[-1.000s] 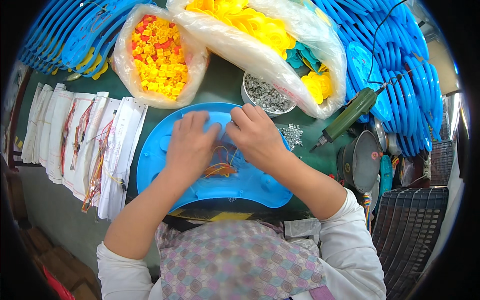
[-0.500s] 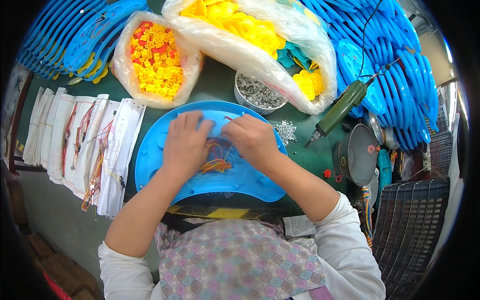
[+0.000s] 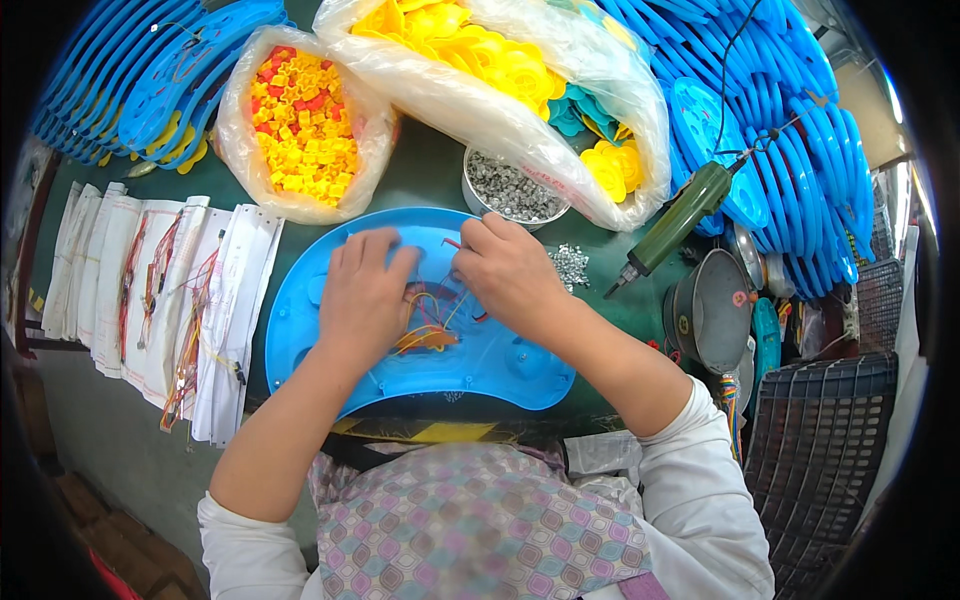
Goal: The person uses a green hot glue gun to attach small plastic pieces to a blue plastic tray. They repeatedly pick up small plastic components, apply glue, and place them into designated spots on the tray.
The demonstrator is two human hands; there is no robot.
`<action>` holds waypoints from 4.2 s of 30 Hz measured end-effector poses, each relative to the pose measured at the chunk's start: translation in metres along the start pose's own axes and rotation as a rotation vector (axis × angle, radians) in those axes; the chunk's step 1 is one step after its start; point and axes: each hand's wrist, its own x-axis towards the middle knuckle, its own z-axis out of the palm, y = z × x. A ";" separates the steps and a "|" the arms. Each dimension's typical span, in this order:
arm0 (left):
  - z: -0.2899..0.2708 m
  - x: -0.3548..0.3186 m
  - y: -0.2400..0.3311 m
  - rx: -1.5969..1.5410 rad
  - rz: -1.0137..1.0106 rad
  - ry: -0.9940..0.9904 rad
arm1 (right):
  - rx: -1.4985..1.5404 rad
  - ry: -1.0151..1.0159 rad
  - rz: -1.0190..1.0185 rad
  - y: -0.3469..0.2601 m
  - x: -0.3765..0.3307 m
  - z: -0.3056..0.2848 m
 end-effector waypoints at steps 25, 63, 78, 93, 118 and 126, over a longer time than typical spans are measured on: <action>-0.082 -0.119 -0.042 -0.734 -0.738 0.224 | -0.017 0.461 0.669 0.132 -0.050 -0.035; -0.103 0.057 -0.076 -0.161 0.016 0.280 | 0.789 -0.418 0.484 0.010 -0.098 -0.042; -0.038 0.038 0.037 -1.429 -0.499 -0.431 | 0.950 0.032 0.428 0.033 -0.014 -0.046; -0.049 -0.119 -0.030 -0.112 -0.440 -0.031 | -0.376 0.207 0.865 0.216 0.032 -0.003; -0.027 -0.125 0.001 -0.004 -0.074 0.100 | -0.747 0.016 1.017 0.249 -0.126 -0.136; -0.046 -0.098 0.028 -0.132 0.049 0.112 | -0.579 -0.453 0.824 0.243 -0.145 -0.194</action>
